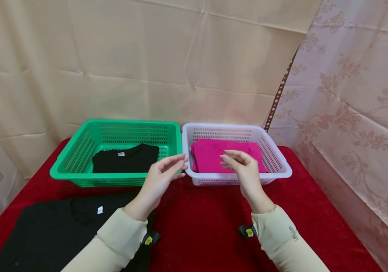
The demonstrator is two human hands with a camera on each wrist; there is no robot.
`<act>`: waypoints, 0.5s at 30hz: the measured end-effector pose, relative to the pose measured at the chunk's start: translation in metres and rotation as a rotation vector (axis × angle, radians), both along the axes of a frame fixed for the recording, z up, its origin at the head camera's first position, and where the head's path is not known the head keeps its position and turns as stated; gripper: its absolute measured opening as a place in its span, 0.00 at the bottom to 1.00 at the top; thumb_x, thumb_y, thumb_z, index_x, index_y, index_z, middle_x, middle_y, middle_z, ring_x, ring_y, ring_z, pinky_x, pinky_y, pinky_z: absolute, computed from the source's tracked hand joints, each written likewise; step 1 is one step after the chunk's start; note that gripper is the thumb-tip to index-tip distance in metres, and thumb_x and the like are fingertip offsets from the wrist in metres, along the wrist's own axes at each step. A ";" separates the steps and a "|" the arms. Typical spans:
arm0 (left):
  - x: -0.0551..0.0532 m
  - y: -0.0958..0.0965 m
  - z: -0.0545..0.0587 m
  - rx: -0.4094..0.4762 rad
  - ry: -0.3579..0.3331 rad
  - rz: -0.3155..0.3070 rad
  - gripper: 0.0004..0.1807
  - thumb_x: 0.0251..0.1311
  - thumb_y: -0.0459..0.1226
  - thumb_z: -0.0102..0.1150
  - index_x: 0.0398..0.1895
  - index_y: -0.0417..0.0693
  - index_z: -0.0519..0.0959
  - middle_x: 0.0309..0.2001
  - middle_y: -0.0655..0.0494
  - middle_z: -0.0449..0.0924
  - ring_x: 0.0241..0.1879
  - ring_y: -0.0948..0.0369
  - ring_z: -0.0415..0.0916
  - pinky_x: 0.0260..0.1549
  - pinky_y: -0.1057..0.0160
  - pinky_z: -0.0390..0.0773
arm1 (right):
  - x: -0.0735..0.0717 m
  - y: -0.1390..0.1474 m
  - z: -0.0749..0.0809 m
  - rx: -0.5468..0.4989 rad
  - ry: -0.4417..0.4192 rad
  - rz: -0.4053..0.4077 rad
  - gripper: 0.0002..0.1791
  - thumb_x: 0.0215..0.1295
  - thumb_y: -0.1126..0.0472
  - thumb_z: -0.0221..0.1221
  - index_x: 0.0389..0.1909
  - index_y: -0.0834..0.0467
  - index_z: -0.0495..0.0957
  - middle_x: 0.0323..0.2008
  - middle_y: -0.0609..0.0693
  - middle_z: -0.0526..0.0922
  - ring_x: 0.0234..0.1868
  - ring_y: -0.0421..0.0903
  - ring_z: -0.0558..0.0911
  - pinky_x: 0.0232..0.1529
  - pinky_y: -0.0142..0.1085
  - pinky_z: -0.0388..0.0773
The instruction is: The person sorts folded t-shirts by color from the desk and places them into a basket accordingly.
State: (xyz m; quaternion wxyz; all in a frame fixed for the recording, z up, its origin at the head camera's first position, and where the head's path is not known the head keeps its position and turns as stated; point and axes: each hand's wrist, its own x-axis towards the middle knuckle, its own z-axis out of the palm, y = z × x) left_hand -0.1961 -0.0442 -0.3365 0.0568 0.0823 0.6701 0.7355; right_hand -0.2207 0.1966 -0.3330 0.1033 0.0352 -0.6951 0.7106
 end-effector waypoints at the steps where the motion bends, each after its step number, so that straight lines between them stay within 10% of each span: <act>1: 0.001 -0.002 -0.001 -0.006 0.002 0.002 0.23 0.72 0.41 0.54 0.67 0.45 0.72 0.64 0.47 0.76 0.59 0.50 0.78 0.56 0.59 0.80 | 0.001 -0.002 -0.002 -0.007 -0.003 0.008 0.10 0.67 0.71 0.59 0.41 0.53 0.83 0.31 0.38 0.88 0.32 0.39 0.87 0.42 0.35 0.85; 9: 0.016 -0.016 -0.005 -0.020 -0.009 0.041 0.23 0.71 0.41 0.55 0.66 0.45 0.73 0.63 0.46 0.77 0.54 0.57 0.81 0.56 0.59 0.81 | 0.011 -0.017 -0.011 -0.048 -0.036 0.046 0.11 0.66 0.72 0.58 0.49 0.68 0.80 0.31 0.39 0.88 0.31 0.40 0.87 0.40 0.34 0.85; 15: 0.028 -0.024 -0.004 -0.002 -0.017 0.052 0.22 0.71 0.40 0.55 0.66 0.45 0.73 0.62 0.44 0.78 0.50 0.62 0.83 0.51 0.64 0.82 | 0.018 -0.029 -0.019 -0.079 -0.079 0.066 0.10 0.65 0.72 0.59 0.45 0.62 0.83 0.31 0.41 0.89 0.30 0.40 0.87 0.39 0.34 0.84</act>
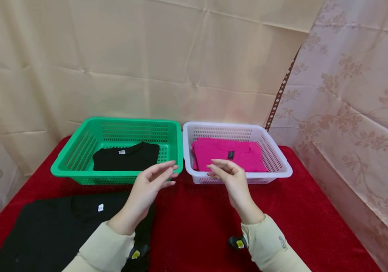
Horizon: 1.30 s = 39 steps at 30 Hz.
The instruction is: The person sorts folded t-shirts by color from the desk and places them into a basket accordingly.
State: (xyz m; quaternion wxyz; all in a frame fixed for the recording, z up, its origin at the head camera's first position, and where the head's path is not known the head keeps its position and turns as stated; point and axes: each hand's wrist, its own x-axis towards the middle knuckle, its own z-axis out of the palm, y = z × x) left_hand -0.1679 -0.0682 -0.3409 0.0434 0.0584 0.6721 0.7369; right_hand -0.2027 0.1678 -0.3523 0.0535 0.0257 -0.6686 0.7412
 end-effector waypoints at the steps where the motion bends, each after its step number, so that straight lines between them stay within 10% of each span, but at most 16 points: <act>1: 0.002 -0.001 0.000 -0.002 0.001 0.001 0.22 0.71 0.41 0.55 0.66 0.45 0.73 0.62 0.44 0.78 0.49 0.62 0.83 0.51 0.65 0.82 | 0.001 -0.002 -0.002 -0.009 -0.006 0.009 0.10 0.65 0.72 0.60 0.45 0.61 0.83 0.31 0.42 0.89 0.30 0.40 0.87 0.39 0.34 0.84; 11: 0.019 -0.024 -0.004 0.015 0.021 0.041 0.23 0.71 0.40 0.54 0.65 0.39 0.73 0.58 0.48 0.82 0.47 0.62 0.84 0.48 0.66 0.83 | 0.014 -0.028 -0.020 -0.081 -0.039 0.105 0.18 0.65 0.72 0.58 0.55 0.75 0.74 0.33 0.47 0.89 0.31 0.41 0.86 0.38 0.35 0.85; 25: 0.036 -0.050 -0.017 0.020 -0.007 0.104 0.27 0.71 0.43 0.55 0.66 0.34 0.70 0.48 0.66 0.85 0.47 0.62 0.84 0.47 0.65 0.84 | 0.028 -0.060 -0.035 -0.104 -0.123 0.197 0.16 0.67 0.68 0.59 0.53 0.71 0.78 0.36 0.49 0.89 0.32 0.41 0.86 0.41 0.36 0.85; 39: 0.049 -0.084 -0.029 0.039 0.021 0.164 0.18 0.72 0.40 0.54 0.61 0.48 0.78 0.50 0.65 0.86 0.46 0.62 0.84 0.44 0.66 0.84 | 0.040 -0.075 -0.047 -0.113 -0.195 0.296 0.17 0.68 0.66 0.59 0.54 0.70 0.77 0.37 0.49 0.89 0.31 0.41 0.86 0.42 0.36 0.85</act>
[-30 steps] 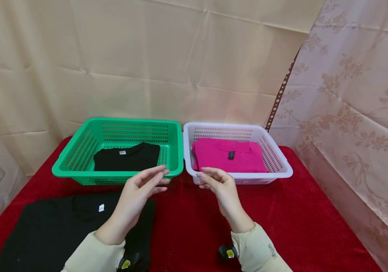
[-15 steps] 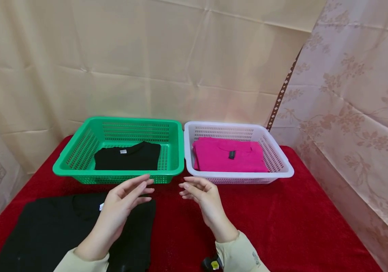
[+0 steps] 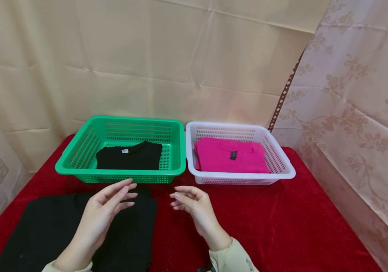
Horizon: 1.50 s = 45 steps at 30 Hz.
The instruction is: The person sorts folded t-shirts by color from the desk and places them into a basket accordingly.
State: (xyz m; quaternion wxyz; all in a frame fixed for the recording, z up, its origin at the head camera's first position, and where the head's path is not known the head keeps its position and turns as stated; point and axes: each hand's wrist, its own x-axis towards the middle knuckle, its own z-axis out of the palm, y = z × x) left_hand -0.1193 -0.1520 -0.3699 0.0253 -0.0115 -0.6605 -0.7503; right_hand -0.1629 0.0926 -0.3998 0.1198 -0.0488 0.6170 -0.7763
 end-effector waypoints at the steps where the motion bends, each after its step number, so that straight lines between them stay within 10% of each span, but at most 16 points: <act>1: 0.001 -0.002 -0.001 0.000 -0.003 0.004 0.18 0.72 0.40 0.54 0.61 0.48 0.78 0.50 0.65 0.86 0.46 0.62 0.84 0.44 0.66 0.84 | 0.001 -0.001 -0.001 0.001 -0.005 0.010 0.17 0.68 0.66 0.60 0.54 0.69 0.77 0.38 0.49 0.89 0.31 0.41 0.86 0.42 0.36 0.85; 25: 0.018 -0.070 -0.032 -0.082 -0.140 0.059 0.25 0.69 0.42 0.58 0.68 0.49 0.72 0.49 0.72 0.85 0.45 0.66 0.84 0.41 0.69 0.84 | 0.016 -0.022 -0.020 0.034 -0.080 0.223 0.24 0.68 0.65 0.59 0.62 0.71 0.71 0.50 0.66 0.84 0.37 0.43 0.87 0.48 0.41 0.85; 32: 0.024 -0.097 -0.034 -0.412 -0.280 0.097 0.38 0.66 0.50 0.59 0.74 0.43 0.62 0.49 0.82 0.79 0.43 0.78 0.81 0.39 0.73 0.83 | 0.021 -0.024 -0.021 0.022 -0.147 0.248 0.24 0.68 0.64 0.59 0.63 0.68 0.71 0.50 0.64 0.84 0.39 0.45 0.87 0.49 0.43 0.85; 45: 0.027 -0.142 -0.045 -0.759 -0.441 0.142 0.45 0.64 0.61 0.55 0.75 0.41 0.60 0.67 0.37 0.70 0.40 0.76 0.78 0.34 0.70 0.82 | 0.016 -0.024 -0.020 0.060 -0.189 0.310 0.25 0.70 0.67 0.56 0.66 0.67 0.66 0.55 0.63 0.80 0.46 0.47 0.85 0.56 0.47 0.81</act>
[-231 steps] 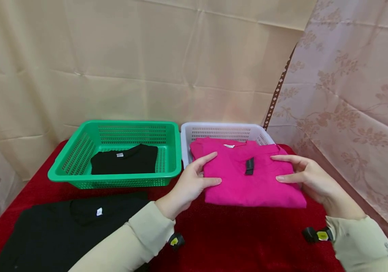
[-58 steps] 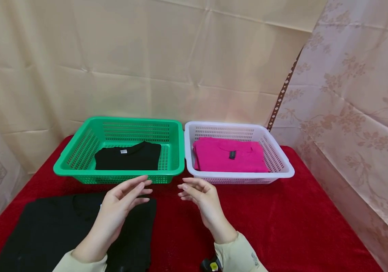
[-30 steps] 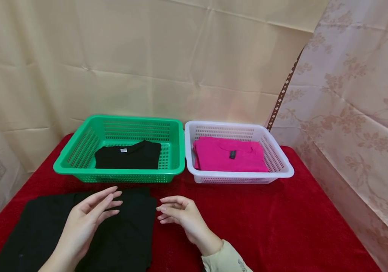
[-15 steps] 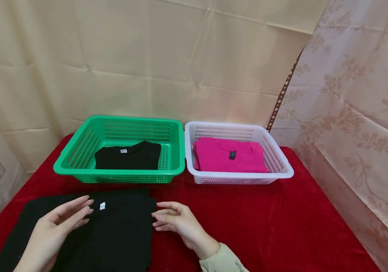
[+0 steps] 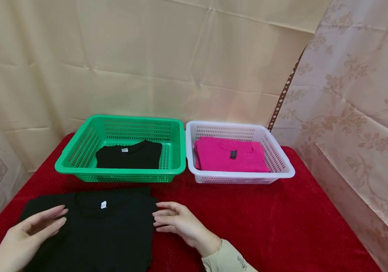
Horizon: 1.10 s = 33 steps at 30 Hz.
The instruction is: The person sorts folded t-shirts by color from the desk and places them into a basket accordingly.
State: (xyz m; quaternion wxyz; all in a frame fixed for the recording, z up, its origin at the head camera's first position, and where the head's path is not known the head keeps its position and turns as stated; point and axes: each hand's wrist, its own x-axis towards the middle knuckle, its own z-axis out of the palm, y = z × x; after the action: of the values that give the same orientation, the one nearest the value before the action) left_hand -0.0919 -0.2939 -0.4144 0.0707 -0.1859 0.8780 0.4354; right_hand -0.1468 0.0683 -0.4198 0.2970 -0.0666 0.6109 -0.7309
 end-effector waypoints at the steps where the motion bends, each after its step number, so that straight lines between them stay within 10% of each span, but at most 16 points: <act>1: -0.001 -0.005 -0.003 -0.021 -0.004 0.003 0.46 0.64 0.61 0.55 0.74 0.40 0.60 0.66 0.36 0.70 0.42 0.71 0.79 0.32 0.70 0.81 | 0.000 0.000 0.000 -0.002 -0.003 0.002 0.26 0.70 0.67 0.56 0.67 0.67 0.66 0.56 0.63 0.79 0.46 0.48 0.85 0.56 0.47 0.81; 8: -0.006 -0.033 -0.025 -0.061 0.043 0.069 0.46 0.66 0.59 0.54 0.73 0.32 0.59 0.64 0.29 0.69 0.31 0.85 0.70 0.25 0.75 0.79 | -0.002 -0.002 0.000 0.033 -0.010 -0.026 0.27 0.68 0.65 0.57 0.67 0.65 0.66 0.60 0.61 0.75 0.52 0.47 0.81 0.58 0.46 0.80; 11: -0.007 -0.038 -0.028 -0.076 0.026 0.120 0.46 0.66 0.58 0.54 0.73 0.32 0.58 0.66 0.28 0.66 0.41 0.62 0.81 0.31 0.66 0.83 | -0.002 -0.004 0.000 0.028 -0.031 -0.042 0.28 0.67 0.65 0.58 0.67 0.64 0.66 0.61 0.61 0.73 0.53 0.48 0.80 0.59 0.46 0.80; 14: -0.006 -0.041 -0.029 -0.085 0.025 0.169 0.44 0.68 0.57 0.53 0.74 0.33 0.58 0.67 0.28 0.64 0.57 0.38 0.71 0.42 0.51 0.82 | 0.000 -0.006 0.000 -0.001 -0.068 -0.055 0.28 0.67 0.65 0.58 0.67 0.63 0.66 0.61 0.61 0.71 0.53 0.50 0.80 0.59 0.47 0.79; 19: -0.004 -0.052 -0.034 -0.063 0.048 0.213 0.40 0.71 0.53 0.51 0.75 0.34 0.56 0.72 0.28 0.56 0.64 0.32 0.61 0.52 0.39 0.74 | 0.004 -0.012 -0.001 -0.037 -0.111 -0.034 0.27 0.67 0.66 0.58 0.66 0.62 0.67 0.61 0.61 0.68 0.52 0.50 0.79 0.59 0.47 0.78; 22: -0.004 -0.061 -0.039 -0.011 0.038 0.260 0.40 0.71 0.52 0.50 0.76 0.37 0.54 0.68 0.67 0.70 0.70 0.36 0.55 0.60 0.37 0.68 | 0.006 -0.016 -0.002 -0.038 -0.115 -0.013 0.26 0.67 0.66 0.59 0.65 0.61 0.69 0.60 0.60 0.69 0.50 0.48 0.80 0.59 0.47 0.78; 26: -0.005 -0.069 -0.043 0.073 -0.023 0.333 0.39 0.71 0.51 0.49 0.77 0.40 0.51 0.71 0.73 0.61 0.76 0.41 0.47 0.68 0.39 0.61 | 0.006 -0.018 -0.004 -0.051 -0.116 0.000 0.25 0.67 0.66 0.58 0.65 0.61 0.69 0.58 0.59 0.73 0.49 0.46 0.81 0.59 0.46 0.78; 29: -0.005 -0.072 -0.045 0.075 -0.057 0.343 0.39 0.72 0.48 0.49 0.77 0.39 0.49 0.78 0.38 0.42 0.75 0.37 0.47 0.61 0.52 0.74 | 0.005 -0.019 -0.005 -0.068 -0.124 0.005 0.24 0.67 0.66 0.57 0.65 0.61 0.70 0.56 0.58 0.75 0.48 0.46 0.82 0.58 0.46 0.78; 33: -0.005 -0.075 -0.052 0.066 -0.036 0.360 0.41 0.71 0.49 0.51 0.78 0.42 0.47 0.78 0.40 0.42 0.77 0.43 0.46 0.64 0.65 0.72 | 0.005 -0.022 -0.007 -0.078 -0.135 0.008 0.25 0.67 0.68 0.57 0.65 0.61 0.70 0.57 0.58 0.74 0.47 0.46 0.81 0.57 0.45 0.78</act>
State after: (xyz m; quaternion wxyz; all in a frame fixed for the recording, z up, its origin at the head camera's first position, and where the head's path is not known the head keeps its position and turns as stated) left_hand -0.0971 -0.3687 -0.4661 0.0134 -0.3451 0.8144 0.4663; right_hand -0.1421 0.0465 -0.4266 0.3375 -0.0310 0.5601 -0.7559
